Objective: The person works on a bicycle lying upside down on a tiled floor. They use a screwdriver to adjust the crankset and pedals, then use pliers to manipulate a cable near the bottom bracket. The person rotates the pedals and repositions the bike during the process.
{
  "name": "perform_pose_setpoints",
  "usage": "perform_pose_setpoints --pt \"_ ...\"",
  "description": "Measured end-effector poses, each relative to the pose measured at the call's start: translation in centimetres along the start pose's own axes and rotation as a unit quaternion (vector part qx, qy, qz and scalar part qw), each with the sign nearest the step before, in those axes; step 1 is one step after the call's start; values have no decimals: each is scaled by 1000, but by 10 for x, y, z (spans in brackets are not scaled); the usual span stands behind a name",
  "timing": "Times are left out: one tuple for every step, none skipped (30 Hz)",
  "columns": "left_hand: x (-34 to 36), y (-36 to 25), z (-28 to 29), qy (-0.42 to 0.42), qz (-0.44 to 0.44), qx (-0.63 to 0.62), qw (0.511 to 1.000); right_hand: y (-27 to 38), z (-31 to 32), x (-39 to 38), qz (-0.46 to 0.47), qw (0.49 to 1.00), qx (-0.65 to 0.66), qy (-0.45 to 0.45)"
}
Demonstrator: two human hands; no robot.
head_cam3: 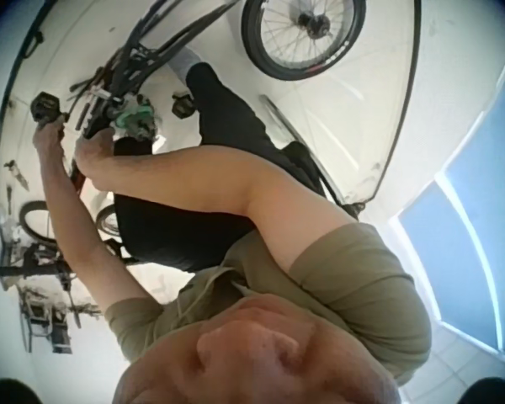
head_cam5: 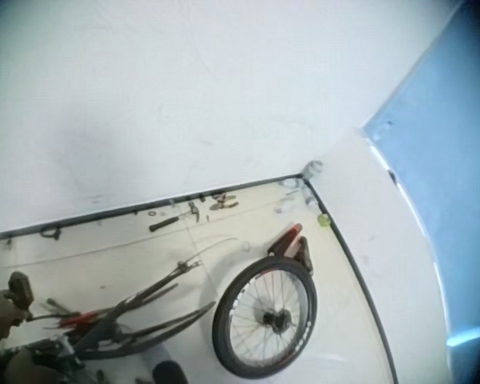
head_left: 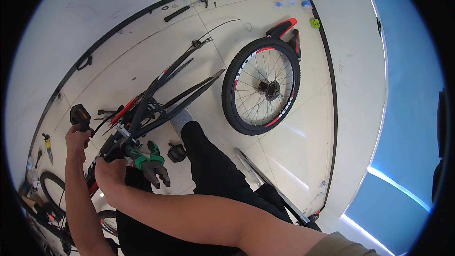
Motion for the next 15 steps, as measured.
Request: perform_pose_setpoints --pt "-1 -2 -1 -7 -4 22 1000 -1 -1 2 -5 1000 -8 7" --pt "-2 -4 -2 -15 -9 43 999 -1 -1 4 -11 1000 -16 15" --pt "-5 -5 -3 -32 -16 44 998 -1 -1 4 -14 1000 -20 20" --pt "-5 -4 -2 -46 -22 61 997 -1 -2 4 -17 999 -23 24" --pt "-4 -3 -2 -59 -28 77 995 -2 -2 3 -17 999 -22 25" --pt "-2 -2 -2 -74 -34 92 992 -2 -2 3 -14 999 -27 26" --pt "-2 -1 -3 -90 -43 105 990 -2 -2 3 -10 999 -32 27" --pt "-1 0 -2 -106 -52 117 986 -2 -2 4 -2 999 -42 29" --pt "-2 -3 -5 -120 -63 129 982 -2 -2 5 3 999 -44 28" --pt "-4 -5 -7 -113 -42 113 986 -2 -1 6 9 999 -46 26" --pt "-7 -7 -9 -105 -21 97 989 -3 -2 8 12 999 -42 22" --pt "-9 -10 -13 -97 0 81 992 -2 -1 10 16 999 -37 18" --pt "-2 2 -8 -79 47 25 995 -4 -2 10 10 999 -33 25" --pt "10 21 1 -61 94 -31 993 -6 -4 10 4 999 -29 33" --pt "17 32 7 -42 137 -88 986 -8 -5 10 0 999 -23 41"
Point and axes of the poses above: each hand's wrist, its own x-axis towards the middle knuckle, its own z-axis out of the back of the hand, y = z × x, the point moved 3 cm from there along x, towards the middle knuckle, and after that the axes turned 5 degrees about x, right-handed, at the moved point
